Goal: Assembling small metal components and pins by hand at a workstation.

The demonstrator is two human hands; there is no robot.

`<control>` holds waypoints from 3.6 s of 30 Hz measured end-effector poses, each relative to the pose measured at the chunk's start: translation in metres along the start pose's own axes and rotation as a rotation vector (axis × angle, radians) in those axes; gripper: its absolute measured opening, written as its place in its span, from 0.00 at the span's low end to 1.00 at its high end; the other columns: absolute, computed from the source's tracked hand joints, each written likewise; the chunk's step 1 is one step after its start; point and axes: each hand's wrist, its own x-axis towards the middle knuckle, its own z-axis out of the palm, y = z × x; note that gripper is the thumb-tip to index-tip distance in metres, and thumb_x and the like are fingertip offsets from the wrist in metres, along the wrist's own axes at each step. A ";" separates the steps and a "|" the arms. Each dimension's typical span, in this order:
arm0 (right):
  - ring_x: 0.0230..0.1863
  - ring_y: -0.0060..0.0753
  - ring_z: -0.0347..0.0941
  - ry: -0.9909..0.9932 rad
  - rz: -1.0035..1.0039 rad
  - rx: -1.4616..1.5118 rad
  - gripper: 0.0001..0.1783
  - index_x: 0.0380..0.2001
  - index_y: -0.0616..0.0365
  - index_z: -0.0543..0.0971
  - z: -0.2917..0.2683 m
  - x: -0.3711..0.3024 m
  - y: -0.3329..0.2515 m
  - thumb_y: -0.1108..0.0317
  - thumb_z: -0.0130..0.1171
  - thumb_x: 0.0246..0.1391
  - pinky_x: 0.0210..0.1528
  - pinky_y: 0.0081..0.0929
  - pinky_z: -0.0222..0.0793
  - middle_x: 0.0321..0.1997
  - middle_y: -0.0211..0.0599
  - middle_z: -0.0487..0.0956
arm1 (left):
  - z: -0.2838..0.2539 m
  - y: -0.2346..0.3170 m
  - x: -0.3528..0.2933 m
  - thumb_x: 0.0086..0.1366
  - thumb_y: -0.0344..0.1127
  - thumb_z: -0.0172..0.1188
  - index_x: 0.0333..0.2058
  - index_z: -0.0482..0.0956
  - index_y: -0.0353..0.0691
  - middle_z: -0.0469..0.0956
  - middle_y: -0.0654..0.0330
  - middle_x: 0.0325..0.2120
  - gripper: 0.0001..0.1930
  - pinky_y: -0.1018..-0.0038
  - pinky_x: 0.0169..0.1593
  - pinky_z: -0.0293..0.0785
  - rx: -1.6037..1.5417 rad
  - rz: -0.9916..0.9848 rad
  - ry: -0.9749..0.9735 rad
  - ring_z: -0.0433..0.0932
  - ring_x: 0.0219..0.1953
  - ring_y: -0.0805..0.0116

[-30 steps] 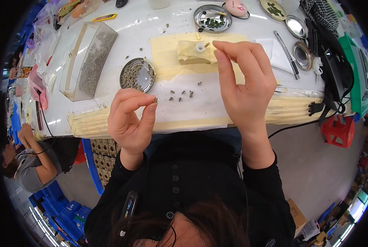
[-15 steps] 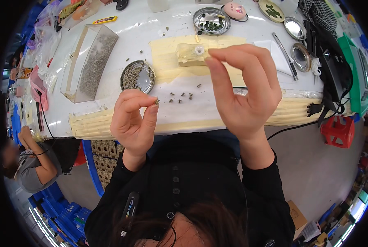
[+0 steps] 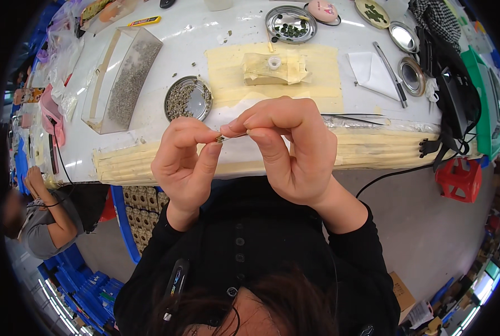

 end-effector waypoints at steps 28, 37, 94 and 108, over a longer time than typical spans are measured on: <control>0.34 0.32 0.80 0.013 -0.068 -0.098 0.05 0.37 0.65 0.71 0.001 0.000 0.004 0.73 0.53 0.62 0.37 0.21 0.75 0.32 0.43 0.81 | 0.000 -0.001 0.000 0.53 0.19 0.64 0.32 0.80 0.32 0.77 0.57 0.29 0.07 0.78 0.35 0.69 -0.017 0.000 0.010 0.74 0.30 0.70; 0.31 0.28 0.77 0.273 -0.137 -0.466 0.04 0.33 0.64 0.73 -0.022 0.027 0.013 0.75 0.57 0.59 0.33 0.21 0.73 0.29 0.37 0.78 | -0.004 0.000 -0.003 0.56 0.18 0.61 0.34 0.78 0.31 0.75 0.57 0.32 0.07 0.78 0.40 0.67 -0.012 -0.009 -0.044 0.72 0.35 0.70; 0.35 0.20 0.76 -0.104 0.781 0.560 0.08 0.36 0.65 0.75 0.005 -0.006 0.004 0.68 0.55 0.62 0.42 0.19 0.74 0.33 0.33 0.79 | -0.007 -0.009 -0.003 0.53 0.23 0.67 0.33 0.82 0.37 0.75 0.62 0.31 0.08 0.75 0.41 0.65 -0.011 -0.040 -0.004 0.69 0.36 0.69; 0.33 0.22 0.78 -0.075 0.897 0.738 0.08 0.37 0.64 0.76 0.009 -0.007 0.004 0.69 0.55 0.62 0.40 0.20 0.76 0.32 0.35 0.80 | -0.005 -0.007 -0.002 0.52 0.23 0.68 0.33 0.83 0.39 0.76 0.63 0.30 0.08 0.75 0.40 0.64 -0.109 -0.058 -0.004 0.70 0.35 0.70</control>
